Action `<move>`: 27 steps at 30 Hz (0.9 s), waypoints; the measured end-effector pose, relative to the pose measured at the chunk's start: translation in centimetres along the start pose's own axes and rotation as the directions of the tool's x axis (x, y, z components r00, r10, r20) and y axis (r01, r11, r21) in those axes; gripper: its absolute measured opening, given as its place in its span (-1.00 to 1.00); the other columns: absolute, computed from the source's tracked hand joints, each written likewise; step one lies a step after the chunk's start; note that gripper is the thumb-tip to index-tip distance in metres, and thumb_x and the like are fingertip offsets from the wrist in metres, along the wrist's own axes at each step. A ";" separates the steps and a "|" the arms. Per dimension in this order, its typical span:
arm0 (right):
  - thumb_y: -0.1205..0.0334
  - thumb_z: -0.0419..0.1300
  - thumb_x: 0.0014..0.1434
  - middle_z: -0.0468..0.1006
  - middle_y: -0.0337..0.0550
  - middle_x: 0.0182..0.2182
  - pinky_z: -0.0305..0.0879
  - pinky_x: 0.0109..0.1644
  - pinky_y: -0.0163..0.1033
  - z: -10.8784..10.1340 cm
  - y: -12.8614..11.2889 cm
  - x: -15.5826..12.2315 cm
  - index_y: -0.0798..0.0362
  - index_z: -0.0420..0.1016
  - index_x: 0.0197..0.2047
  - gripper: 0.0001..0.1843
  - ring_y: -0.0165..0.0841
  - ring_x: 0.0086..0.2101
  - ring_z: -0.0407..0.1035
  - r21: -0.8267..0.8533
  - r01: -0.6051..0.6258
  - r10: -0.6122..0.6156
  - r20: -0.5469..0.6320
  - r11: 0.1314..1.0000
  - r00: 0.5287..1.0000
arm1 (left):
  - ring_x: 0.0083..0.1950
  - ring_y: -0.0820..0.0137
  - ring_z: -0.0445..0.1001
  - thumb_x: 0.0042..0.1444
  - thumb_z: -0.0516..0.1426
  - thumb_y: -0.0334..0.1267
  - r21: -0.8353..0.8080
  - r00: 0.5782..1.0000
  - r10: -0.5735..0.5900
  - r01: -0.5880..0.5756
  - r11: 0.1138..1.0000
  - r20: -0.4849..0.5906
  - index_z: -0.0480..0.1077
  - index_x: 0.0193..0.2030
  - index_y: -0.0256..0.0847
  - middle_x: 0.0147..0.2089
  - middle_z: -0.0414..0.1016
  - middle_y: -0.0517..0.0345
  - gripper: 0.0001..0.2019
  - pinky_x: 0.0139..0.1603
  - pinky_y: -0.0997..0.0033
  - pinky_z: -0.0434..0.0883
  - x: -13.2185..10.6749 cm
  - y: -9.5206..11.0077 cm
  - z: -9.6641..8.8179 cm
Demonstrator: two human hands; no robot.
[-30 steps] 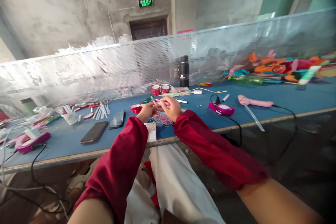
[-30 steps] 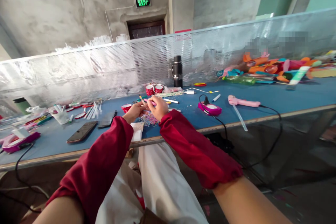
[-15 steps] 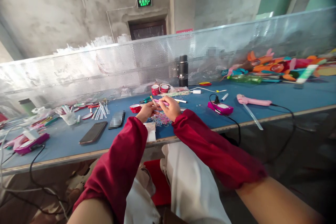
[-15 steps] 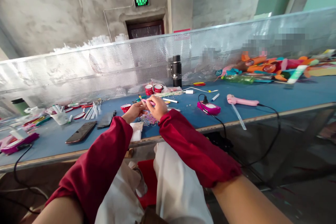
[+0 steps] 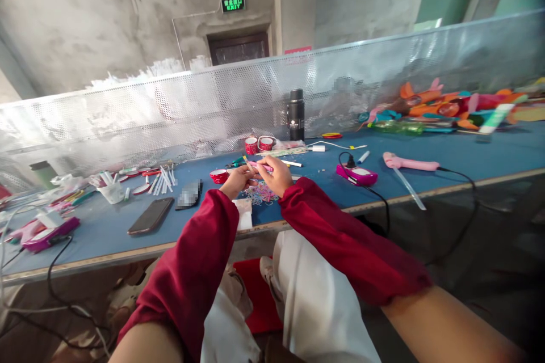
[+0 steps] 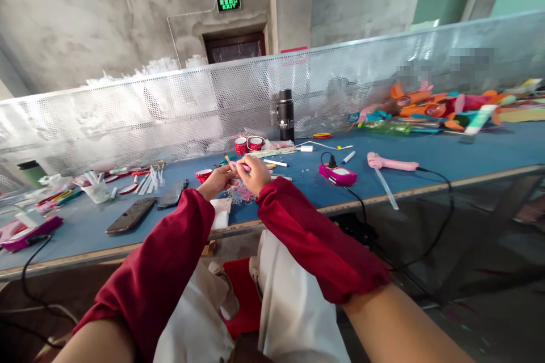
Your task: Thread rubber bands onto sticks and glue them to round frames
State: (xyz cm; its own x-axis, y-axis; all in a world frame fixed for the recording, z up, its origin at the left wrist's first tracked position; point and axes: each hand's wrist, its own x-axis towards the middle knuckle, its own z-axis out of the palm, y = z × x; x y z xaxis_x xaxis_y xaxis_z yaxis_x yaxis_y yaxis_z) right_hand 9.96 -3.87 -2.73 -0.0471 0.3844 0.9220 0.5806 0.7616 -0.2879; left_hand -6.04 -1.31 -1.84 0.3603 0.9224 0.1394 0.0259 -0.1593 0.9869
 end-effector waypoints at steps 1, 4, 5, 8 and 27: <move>0.16 0.12 0.34 0.56 -0.17 -0.36 0.27 -0.18 -0.21 0.0 0.0 0.0 -0.03 0.49 -0.27 -0.83 -0.29 -0.30 0.43 0.001 -0.006 0.006 -0.007 1.000 1.000 | -0.53 0.59 0.49 0.26 0.16 -0.32 -0.004 1.000 -0.004 0.004 1.000 -0.003 0.44 -0.05 -0.29 -0.24 0.63 0.00 -0.84 -0.65 0.69 0.10 0.0 0.0 0.0; 0.16 0.12 0.33 0.57 -0.16 -0.35 0.28 -0.18 -0.21 0.0 0.0 0.0 -0.03 0.49 -0.26 -0.84 -0.29 -0.30 0.43 0.010 -0.012 0.013 -0.018 1.000 1.000 | -0.54 0.60 0.48 0.29 0.13 -0.34 -0.008 1.000 -0.001 0.001 1.000 0.003 0.44 -0.02 -0.30 -0.24 0.62 0.00 -0.84 -0.64 0.70 0.12 -0.1 0.1 0.0; 0.16 0.12 0.34 0.57 -0.17 -0.35 0.28 -0.19 -0.22 0.0 0.0 0.0 -0.03 0.49 -0.26 -0.83 -0.29 -0.30 0.43 0.012 -0.008 0.009 -0.012 1.000 1.000 | -0.54 0.60 0.48 0.30 0.12 -0.33 -0.008 1.000 0.002 -0.002 1.000 0.007 0.43 -0.02 -0.30 -0.24 0.62 -0.01 -0.83 -0.64 0.70 0.12 -0.1 0.1 0.1; 0.16 0.12 0.34 0.57 -0.16 -0.35 0.28 -0.19 -0.21 0.0 0.2 0.0 -0.03 0.49 -0.26 -0.83 -0.29 -0.30 0.43 0.004 -0.008 0.008 -0.013 1.000 1.000 | -0.55 0.59 0.48 0.30 0.12 -0.35 -0.011 1.000 -0.005 0.005 1.000 -0.007 0.43 -0.02 -0.31 -0.26 0.62 -0.01 -0.83 -0.65 0.70 0.10 -0.1 0.2 0.2; 0.17 0.13 0.33 0.57 -0.16 -0.34 0.29 -0.17 -0.20 0.0 0.1 0.0 -0.03 0.48 -0.28 -0.84 -0.28 -0.28 0.44 0.007 -0.008 0.008 -0.018 1.000 1.000 | -0.57 0.59 0.46 0.27 0.14 -0.33 -0.011 1.000 -0.006 0.005 1.000 -0.019 0.45 -0.03 -0.30 -0.27 0.62 -0.01 -0.83 -0.67 0.69 0.08 0.2 -0.1 0.0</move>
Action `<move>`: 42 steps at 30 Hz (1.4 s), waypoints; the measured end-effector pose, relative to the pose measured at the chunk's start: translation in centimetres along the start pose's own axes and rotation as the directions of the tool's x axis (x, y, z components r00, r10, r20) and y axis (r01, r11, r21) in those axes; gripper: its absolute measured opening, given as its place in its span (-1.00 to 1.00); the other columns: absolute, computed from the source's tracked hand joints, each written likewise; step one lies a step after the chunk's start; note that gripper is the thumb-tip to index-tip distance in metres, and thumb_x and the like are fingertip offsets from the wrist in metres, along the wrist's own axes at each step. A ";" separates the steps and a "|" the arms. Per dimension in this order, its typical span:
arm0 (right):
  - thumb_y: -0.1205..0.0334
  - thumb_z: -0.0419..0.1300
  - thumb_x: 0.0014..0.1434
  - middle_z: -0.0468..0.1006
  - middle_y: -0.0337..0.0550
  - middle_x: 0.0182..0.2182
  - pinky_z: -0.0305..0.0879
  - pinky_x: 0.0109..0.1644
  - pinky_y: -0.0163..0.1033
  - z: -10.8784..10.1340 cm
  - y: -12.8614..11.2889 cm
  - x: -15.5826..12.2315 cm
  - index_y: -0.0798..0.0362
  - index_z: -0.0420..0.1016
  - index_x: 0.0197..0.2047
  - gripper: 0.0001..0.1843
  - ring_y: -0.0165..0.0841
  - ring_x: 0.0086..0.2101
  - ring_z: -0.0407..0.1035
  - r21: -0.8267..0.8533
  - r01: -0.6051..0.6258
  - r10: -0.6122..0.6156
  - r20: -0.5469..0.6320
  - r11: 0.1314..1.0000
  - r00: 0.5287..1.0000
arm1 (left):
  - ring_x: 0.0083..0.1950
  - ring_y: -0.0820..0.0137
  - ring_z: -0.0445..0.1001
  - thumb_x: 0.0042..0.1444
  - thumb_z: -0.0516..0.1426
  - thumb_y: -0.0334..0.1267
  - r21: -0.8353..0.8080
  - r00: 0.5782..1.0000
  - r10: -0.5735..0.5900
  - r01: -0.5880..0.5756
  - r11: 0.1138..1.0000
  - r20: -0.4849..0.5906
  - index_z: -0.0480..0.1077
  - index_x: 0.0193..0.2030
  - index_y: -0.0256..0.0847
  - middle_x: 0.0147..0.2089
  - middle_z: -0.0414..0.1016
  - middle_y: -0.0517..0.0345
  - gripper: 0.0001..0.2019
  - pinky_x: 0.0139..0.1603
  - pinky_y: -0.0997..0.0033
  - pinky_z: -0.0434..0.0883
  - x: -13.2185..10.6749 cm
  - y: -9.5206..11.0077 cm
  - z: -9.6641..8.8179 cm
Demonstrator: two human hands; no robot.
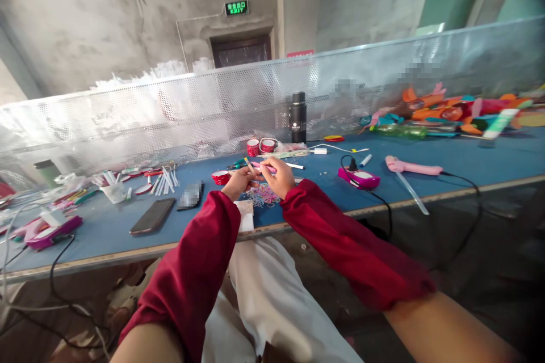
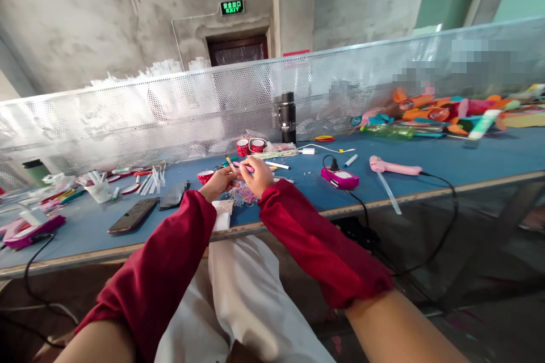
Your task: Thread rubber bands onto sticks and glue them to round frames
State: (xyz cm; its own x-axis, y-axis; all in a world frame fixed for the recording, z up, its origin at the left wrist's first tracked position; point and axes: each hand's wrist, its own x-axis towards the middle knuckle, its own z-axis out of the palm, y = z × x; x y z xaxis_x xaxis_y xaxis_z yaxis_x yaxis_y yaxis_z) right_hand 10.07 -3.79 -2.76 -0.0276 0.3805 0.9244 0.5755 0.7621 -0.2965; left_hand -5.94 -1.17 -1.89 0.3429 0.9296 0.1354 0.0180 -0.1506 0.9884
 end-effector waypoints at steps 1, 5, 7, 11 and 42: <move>0.17 0.13 0.33 0.57 -0.17 -0.34 0.29 -0.17 -0.20 0.0 0.0 0.0 -0.03 0.47 -0.28 -0.84 -0.28 -0.29 0.44 0.003 0.006 -0.006 0.006 1.000 1.000 | -0.57 0.59 0.46 0.27 0.14 -0.32 0.001 1.000 0.001 -0.001 1.000 0.000 0.45 -0.03 -0.30 -0.27 0.62 -0.01 -0.82 -0.66 0.69 0.08 0.0 0.0 0.0; 0.17 0.13 0.32 0.56 -0.17 -0.36 0.28 -0.18 -0.21 -0.1 -0.1 0.1 -0.02 0.48 -0.29 -0.84 -0.28 -0.30 0.43 -0.013 0.008 -0.008 0.012 1.000 1.000 | -0.57 0.59 0.46 0.27 0.15 -0.31 0.002 1.000 0.010 -0.010 1.000 0.006 0.45 0.00 -0.29 -0.26 0.62 -0.01 -0.80 -0.66 0.69 0.07 0.1 -0.1 -0.1; 0.17 0.13 0.33 0.57 -0.16 -0.35 0.29 -0.17 -0.20 -0.1 -0.1 0.1 -0.02 0.48 -0.27 -0.84 -0.27 -0.29 0.43 -0.010 -0.008 0.008 -0.007 1.000 1.000 | -0.57 0.59 0.45 0.27 0.14 -0.33 0.005 1.000 0.005 -0.005 1.000 0.006 0.45 0.01 -0.29 -0.27 0.62 0.00 -0.79 -0.67 0.69 0.06 0.1 -0.1 0.0; 0.14 0.13 0.33 0.57 -0.17 -0.35 0.30 -0.17 -0.20 -0.1 -0.2 0.0 -0.04 0.48 -0.28 -0.83 -0.27 -0.29 0.44 0.001 -0.006 0.006 0.018 1.000 1.000 | -0.57 0.61 0.45 0.30 0.11 -0.32 0.013 1.000 0.003 -0.003 1.000 0.012 0.45 -0.01 -0.30 -0.27 0.61 0.01 -0.81 -0.66 0.69 0.07 -0.2 0.2 0.1; 0.15 0.11 0.33 0.58 -0.14 -0.32 0.30 -0.15 -0.18 -0.2 -0.1 0.0 -0.05 0.44 -0.28 -0.84 -0.25 -0.27 0.44 -0.032 -0.008 0.008 0.004 0.999 1.000 | -0.56 0.58 0.45 0.21 0.22 -0.21 0.010 0.999 0.032 -0.033 0.999 0.038 0.45 -0.08 -0.30 -0.28 0.62 -0.02 -0.78 -0.68 0.68 0.10 0.0 -0.2 -0.1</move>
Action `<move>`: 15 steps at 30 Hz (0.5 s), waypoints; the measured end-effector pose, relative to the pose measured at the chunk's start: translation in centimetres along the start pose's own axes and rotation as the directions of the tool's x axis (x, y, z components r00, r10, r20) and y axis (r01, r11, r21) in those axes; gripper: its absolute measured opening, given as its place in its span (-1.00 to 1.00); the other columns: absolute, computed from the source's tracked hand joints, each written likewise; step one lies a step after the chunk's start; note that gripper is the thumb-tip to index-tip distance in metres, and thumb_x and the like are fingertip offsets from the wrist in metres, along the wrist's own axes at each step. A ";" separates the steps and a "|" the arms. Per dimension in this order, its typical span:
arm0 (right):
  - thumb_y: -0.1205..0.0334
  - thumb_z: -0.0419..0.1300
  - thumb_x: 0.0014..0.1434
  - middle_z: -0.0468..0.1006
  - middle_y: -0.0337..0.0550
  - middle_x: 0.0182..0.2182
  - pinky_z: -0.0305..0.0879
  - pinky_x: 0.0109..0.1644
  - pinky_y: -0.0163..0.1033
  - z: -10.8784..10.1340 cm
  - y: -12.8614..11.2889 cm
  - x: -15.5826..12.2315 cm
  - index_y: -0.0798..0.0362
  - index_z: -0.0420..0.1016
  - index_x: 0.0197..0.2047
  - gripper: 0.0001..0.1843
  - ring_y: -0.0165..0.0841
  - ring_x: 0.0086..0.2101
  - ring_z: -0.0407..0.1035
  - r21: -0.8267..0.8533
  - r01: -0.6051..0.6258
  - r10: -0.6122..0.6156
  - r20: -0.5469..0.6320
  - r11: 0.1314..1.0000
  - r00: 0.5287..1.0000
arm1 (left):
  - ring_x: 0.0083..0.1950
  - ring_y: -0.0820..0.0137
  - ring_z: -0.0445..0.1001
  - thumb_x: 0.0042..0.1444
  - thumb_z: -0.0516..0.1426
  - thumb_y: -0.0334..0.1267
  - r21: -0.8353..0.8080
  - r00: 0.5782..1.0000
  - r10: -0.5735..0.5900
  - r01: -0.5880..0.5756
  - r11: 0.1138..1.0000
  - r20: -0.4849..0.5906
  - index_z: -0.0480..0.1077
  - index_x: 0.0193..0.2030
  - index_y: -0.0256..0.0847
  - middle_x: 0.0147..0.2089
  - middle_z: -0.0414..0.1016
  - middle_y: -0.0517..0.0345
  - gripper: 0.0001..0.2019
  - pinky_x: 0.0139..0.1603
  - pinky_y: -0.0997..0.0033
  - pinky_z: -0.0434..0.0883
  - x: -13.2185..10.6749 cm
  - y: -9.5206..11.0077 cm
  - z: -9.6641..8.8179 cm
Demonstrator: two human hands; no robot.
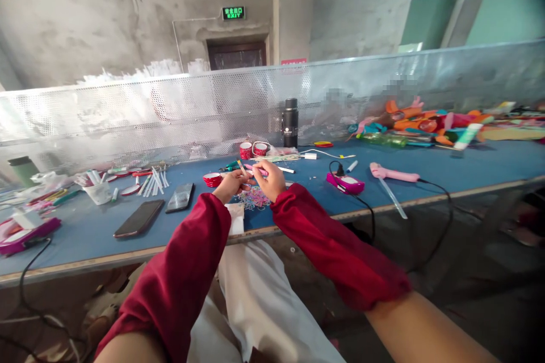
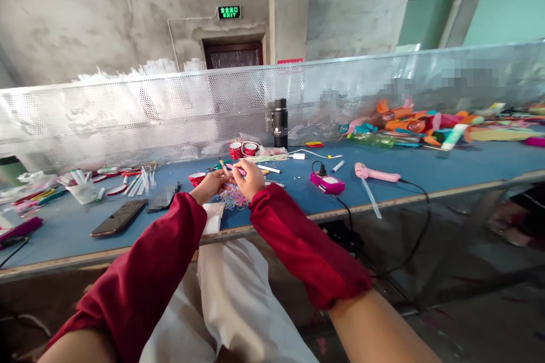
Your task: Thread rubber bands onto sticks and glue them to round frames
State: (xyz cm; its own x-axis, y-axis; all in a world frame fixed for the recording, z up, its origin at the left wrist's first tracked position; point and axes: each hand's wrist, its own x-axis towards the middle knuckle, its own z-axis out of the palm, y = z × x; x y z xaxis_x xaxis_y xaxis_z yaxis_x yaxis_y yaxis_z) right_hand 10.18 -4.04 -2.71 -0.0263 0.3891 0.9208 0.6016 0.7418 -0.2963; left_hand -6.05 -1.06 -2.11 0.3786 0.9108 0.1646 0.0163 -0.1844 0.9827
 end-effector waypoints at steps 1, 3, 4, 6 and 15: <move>0.14 0.11 0.33 0.58 -0.14 -0.33 0.30 -0.16 -0.18 0.0 0.0 0.0 -0.05 0.44 -0.28 -0.84 -0.26 -0.27 0.43 -0.001 0.004 -0.004 0.013 1.000 1.000 | -0.57 0.58 0.45 0.20 0.23 -0.22 -0.001 1.000 0.001 -0.001 1.000 0.001 0.46 -0.08 -0.30 -0.29 0.62 -0.02 -0.78 -0.68 0.68 0.09 0.1 -0.1 0.0; 0.13 0.11 0.33 0.57 -0.15 -0.35 0.29 -0.18 -0.19 0.0 0.1 0.0 -0.05 0.44 -0.30 -0.82 -0.27 -0.30 0.42 -0.004 0.010 -0.010 0.042 1.000 0.999 | -0.58 0.57 0.44 0.17 0.25 -0.23 0.000 1.000 0.000 0.000 1.000 -0.013 0.46 -0.08 -0.30 -0.31 0.61 0.00 -0.77 -0.68 0.68 0.07 0.2 -0.2 -0.1; 0.13 0.11 0.34 0.56 -0.15 -0.36 0.28 -0.19 -0.19 0.0 0.1 0.0 -0.05 0.44 -0.30 -0.82 -0.28 -0.31 0.41 -0.009 0.008 -0.008 0.047 1.000 0.999 | -0.59 0.57 0.44 0.16 0.26 -0.23 0.000 1.000 -0.001 0.001 1.000 -0.022 0.45 -0.08 -0.30 -0.32 0.61 0.00 -0.76 -0.69 0.68 0.07 0.2 -0.3 -0.1; 0.14 0.10 0.34 0.55 -0.16 -0.37 0.28 -0.19 -0.19 0.1 0.1 0.0 -0.04 0.43 -0.31 -0.81 -0.28 -0.32 0.41 -0.012 0.003 -0.003 0.035 1.000 0.999 | -0.60 0.57 0.44 0.15 0.27 -0.24 -0.005 1.000 0.000 0.000 1.000 -0.030 0.44 -0.09 -0.30 -0.33 0.60 0.01 -0.76 -0.69 0.68 0.06 0.2 -0.4 -0.1; 0.13 0.10 0.33 0.56 -0.16 -0.35 0.31 -0.17 -0.19 0.1 0.1 0.0 -0.05 0.43 -0.31 -0.81 -0.28 -0.30 0.42 0.000 -0.001 0.001 0.022 1.000 1.000 | -0.54 0.56 0.48 0.20 0.23 -0.26 -0.012 0.999 -0.024 0.023 1.000 -0.040 0.42 -0.16 -0.31 -0.30 0.61 0.00 -0.84 -0.66 0.68 0.10 -0.3 0.3 0.1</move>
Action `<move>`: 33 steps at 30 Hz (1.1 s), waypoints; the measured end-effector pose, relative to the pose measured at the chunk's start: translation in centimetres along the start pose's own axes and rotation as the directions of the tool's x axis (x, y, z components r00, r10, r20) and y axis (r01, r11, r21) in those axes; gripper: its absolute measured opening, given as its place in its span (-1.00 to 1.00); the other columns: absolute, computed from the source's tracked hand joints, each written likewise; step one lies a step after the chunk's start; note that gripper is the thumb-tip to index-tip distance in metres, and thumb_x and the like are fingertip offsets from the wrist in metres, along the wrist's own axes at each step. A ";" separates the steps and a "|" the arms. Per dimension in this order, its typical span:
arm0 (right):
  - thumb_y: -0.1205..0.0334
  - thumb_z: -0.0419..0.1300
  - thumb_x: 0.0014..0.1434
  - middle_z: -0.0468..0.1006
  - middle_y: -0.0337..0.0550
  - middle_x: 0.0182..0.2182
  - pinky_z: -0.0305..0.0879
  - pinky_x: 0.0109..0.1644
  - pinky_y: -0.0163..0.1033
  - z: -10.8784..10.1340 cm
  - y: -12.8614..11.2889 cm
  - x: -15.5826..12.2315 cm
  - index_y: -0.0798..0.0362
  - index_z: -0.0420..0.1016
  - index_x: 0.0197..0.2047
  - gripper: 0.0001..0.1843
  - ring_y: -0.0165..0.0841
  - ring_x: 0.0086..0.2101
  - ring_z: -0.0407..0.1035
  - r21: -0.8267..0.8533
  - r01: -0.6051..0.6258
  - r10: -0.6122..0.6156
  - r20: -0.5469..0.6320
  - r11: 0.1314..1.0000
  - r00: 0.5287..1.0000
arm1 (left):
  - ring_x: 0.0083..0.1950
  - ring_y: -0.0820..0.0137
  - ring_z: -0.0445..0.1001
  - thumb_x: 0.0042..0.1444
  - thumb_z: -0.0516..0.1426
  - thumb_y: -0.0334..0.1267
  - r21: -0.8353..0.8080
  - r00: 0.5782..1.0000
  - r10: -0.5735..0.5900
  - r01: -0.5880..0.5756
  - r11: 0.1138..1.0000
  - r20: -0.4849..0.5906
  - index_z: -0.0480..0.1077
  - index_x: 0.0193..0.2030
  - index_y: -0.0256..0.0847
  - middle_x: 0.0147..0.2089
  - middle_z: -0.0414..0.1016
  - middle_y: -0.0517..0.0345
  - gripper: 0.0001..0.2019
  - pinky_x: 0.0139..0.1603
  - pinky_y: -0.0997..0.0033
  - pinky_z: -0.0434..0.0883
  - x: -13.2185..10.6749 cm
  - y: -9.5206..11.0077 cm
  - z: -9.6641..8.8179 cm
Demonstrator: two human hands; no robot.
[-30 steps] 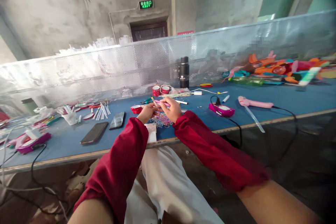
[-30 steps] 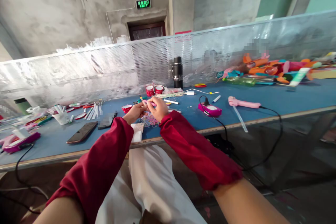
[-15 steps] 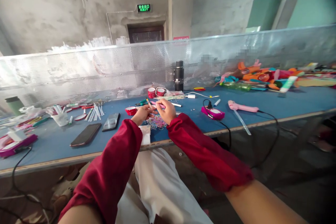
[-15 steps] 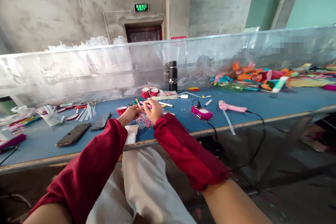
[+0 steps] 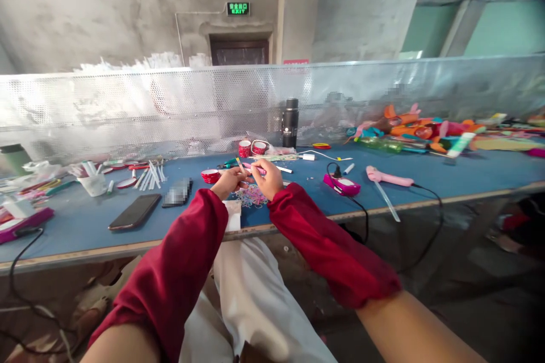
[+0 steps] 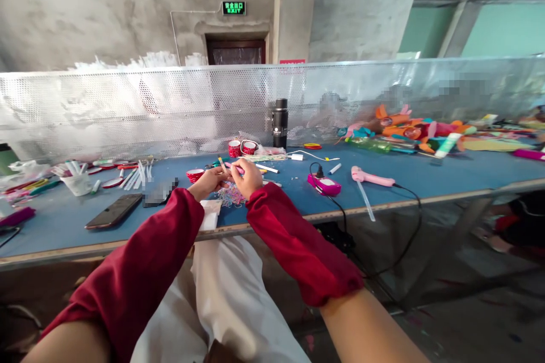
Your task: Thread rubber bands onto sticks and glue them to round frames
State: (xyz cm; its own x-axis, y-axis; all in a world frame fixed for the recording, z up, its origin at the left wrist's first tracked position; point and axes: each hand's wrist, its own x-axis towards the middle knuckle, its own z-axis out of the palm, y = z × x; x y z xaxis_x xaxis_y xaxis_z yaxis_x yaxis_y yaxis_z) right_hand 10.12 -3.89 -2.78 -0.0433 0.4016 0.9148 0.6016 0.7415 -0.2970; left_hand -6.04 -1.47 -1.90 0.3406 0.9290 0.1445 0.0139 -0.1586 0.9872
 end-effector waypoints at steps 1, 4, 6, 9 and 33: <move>0.13 0.10 0.33 0.56 -0.16 -0.35 0.31 -0.16 -0.19 0.0 0.0 0.0 -0.05 0.43 -0.30 -0.82 -0.27 -0.29 0.42 0.006 0.002 -0.002 0.001 1.000 1.000 | -0.54 0.56 0.48 0.21 0.22 -0.27 0.001 1.000 0.000 0.000 1.000 0.001 0.42 -0.17 -0.31 -0.30 0.61 0.00 -0.85 -0.66 0.68 0.10 -0.1 0.1 0.0; 0.12 0.11 0.33 0.56 -0.16 -0.36 0.31 -0.17 -0.19 0.0 0.0 0.0 -0.05 0.44 -0.30 -0.82 -0.27 -0.31 0.42 0.006 0.008 -0.008 0.022 1.000 1.000 | -0.56 0.57 0.46 0.21 0.21 -0.31 0.001 1.000 0.005 -0.005 1.000 -0.011 0.43 -0.18 -0.31 -0.33 0.60 0.02 -0.89 -0.66 0.67 0.09 -0.3 0.3 0.1; 0.13 0.11 0.33 0.56 -0.16 -0.37 0.30 -0.18 -0.19 0.0 0.0 -0.1 -0.06 0.44 -0.30 -0.82 -0.27 -0.31 0.42 -0.005 -0.001 0.001 0.008 1.000 1.000 | -0.57 0.57 0.45 0.21 0.19 -0.34 0.002 1.000 0.004 -0.004 1.000 -0.021 0.43 -0.17 -0.31 -0.33 0.60 0.02 -0.91 -0.66 0.66 0.09 -0.3 0.3 0.2; 0.12 0.10 0.34 0.56 -0.16 -0.35 0.31 -0.17 -0.19 0.0 0.1 -0.1 -0.05 0.45 -0.29 -0.81 -0.26 -0.29 0.43 0.006 -0.009 0.009 -0.008 1.000 1.000 | -0.57 0.58 0.45 0.22 0.16 -0.37 0.015 1.000 0.005 -0.005 1.000 -0.018 0.44 -0.16 -0.32 -0.32 0.60 0.00 -0.91 -0.66 0.65 0.08 -0.3 0.3 0.2; 0.15 0.11 0.32 0.54 -0.16 -0.37 0.26 -0.21 -0.21 0.1 0.2 0.0 -0.03 0.45 -0.29 -0.83 -0.28 -0.33 0.39 0.001 0.003 -0.003 -0.014 1.000 1.000 | -0.54 0.57 0.46 0.23 0.17 -0.34 0.028 1.000 -0.006 0.006 1.000 -0.011 0.43 -0.07 -0.30 -0.27 0.61 0.01 -0.84 -0.65 0.66 0.09 0.3 -0.3 -0.1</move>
State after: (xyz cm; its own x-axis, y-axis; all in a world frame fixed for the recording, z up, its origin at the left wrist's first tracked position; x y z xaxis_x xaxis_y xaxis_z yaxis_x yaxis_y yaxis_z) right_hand 10.22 -3.69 -2.91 -0.0340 0.3922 0.9193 0.6008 0.7431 -0.2948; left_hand -6.08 -1.15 -2.12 0.3304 0.9335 0.1394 0.0424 -0.1622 0.9858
